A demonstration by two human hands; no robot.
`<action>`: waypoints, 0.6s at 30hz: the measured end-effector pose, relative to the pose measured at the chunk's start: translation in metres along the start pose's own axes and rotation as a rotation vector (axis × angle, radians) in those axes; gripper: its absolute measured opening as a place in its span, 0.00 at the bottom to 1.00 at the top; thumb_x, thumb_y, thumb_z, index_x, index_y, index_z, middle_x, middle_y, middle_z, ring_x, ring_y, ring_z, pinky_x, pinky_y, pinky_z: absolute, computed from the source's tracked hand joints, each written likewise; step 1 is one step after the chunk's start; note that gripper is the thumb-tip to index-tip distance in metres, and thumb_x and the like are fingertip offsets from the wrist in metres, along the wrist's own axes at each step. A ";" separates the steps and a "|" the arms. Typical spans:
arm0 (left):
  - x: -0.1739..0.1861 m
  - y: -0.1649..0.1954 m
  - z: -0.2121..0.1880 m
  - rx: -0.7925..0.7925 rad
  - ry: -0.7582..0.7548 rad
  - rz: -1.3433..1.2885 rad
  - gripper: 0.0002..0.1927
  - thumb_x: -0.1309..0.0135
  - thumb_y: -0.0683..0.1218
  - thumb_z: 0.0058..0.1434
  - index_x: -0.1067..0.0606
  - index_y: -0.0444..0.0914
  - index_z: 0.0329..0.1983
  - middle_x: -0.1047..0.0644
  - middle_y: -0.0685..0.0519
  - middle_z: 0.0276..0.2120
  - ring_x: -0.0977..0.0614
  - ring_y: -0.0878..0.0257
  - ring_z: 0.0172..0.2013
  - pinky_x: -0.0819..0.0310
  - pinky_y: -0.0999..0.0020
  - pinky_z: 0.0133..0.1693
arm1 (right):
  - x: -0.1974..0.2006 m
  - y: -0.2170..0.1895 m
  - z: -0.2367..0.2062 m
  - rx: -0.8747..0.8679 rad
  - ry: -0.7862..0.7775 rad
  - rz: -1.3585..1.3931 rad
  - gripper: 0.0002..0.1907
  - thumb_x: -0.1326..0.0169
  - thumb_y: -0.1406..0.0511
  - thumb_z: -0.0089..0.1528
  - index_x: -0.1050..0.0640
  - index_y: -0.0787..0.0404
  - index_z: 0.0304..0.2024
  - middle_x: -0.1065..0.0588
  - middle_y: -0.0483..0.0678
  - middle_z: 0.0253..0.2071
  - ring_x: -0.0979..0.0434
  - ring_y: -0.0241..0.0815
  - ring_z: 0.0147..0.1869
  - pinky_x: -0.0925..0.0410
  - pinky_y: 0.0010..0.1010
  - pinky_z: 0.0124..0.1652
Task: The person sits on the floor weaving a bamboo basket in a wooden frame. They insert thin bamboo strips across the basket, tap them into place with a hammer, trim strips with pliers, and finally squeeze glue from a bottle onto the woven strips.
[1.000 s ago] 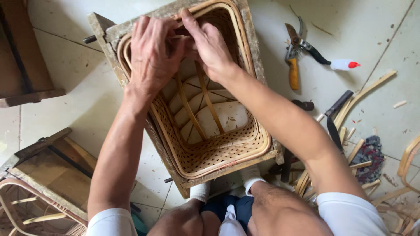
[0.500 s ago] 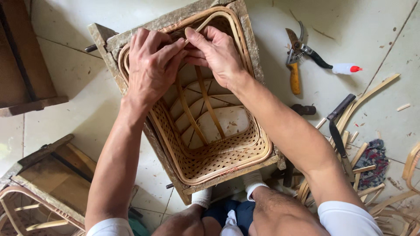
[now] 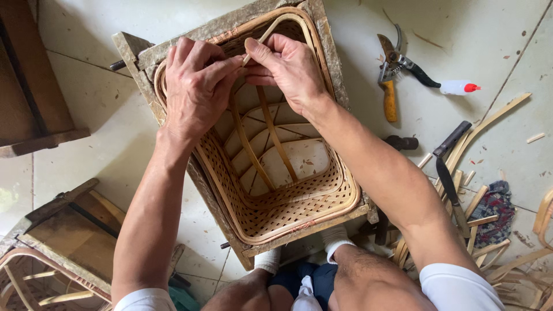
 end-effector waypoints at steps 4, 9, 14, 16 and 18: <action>-0.006 -0.003 -0.001 -0.009 -0.001 0.040 0.06 0.33 0.46 0.71 0.15 0.45 0.49 0.24 0.56 0.43 0.28 0.57 0.45 0.33 0.60 0.48 | 0.000 0.003 0.001 0.054 0.065 -0.121 0.17 0.36 0.54 0.61 0.21 0.61 0.35 0.20 0.50 0.31 0.21 0.36 0.31 0.26 0.27 0.33; -0.004 0.001 0.004 -0.017 -0.018 0.132 0.03 0.34 0.47 0.71 0.15 0.45 0.44 0.24 0.56 0.45 0.28 0.58 0.46 0.33 0.61 0.48 | 0.008 0.017 0.002 0.204 0.165 -0.427 0.22 0.38 0.50 0.64 0.19 0.61 0.30 0.27 0.46 0.24 0.37 0.31 0.23 0.44 0.20 0.24; 0.001 0.003 0.016 -0.074 -0.021 0.182 0.07 0.32 0.51 0.61 0.16 0.46 0.37 0.22 0.46 0.55 0.27 0.46 0.59 0.39 0.48 0.63 | 0.014 0.036 0.010 0.194 0.095 -0.205 0.19 0.38 0.50 0.63 0.20 0.60 0.34 0.18 0.44 0.30 0.20 0.29 0.30 0.24 0.21 0.31; -0.002 0.001 0.019 -0.040 -0.065 0.146 0.05 0.33 0.50 0.62 0.16 0.45 0.37 0.23 0.46 0.63 0.30 0.44 0.66 0.45 0.46 0.68 | 0.014 0.033 0.007 0.164 0.115 -0.331 0.17 0.40 0.52 0.64 0.20 0.60 0.35 0.19 0.45 0.29 0.23 0.31 0.28 0.28 0.23 0.29; -0.008 -0.002 0.018 -0.005 -0.139 0.095 0.04 0.35 0.48 0.68 0.16 0.45 0.41 0.26 0.51 0.71 0.34 0.44 0.74 0.51 0.43 0.74 | 0.017 0.023 -0.001 0.152 0.134 -0.657 0.17 0.43 0.54 0.68 0.19 0.60 0.35 0.21 0.48 0.27 0.30 0.36 0.25 0.38 0.26 0.25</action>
Point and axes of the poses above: each hand's wrist, its own z-axis towards the middle knuckle, its own x-axis out of the back of the hand, y = z × x, the point moved 1 cm from there along z, towards the middle knuckle
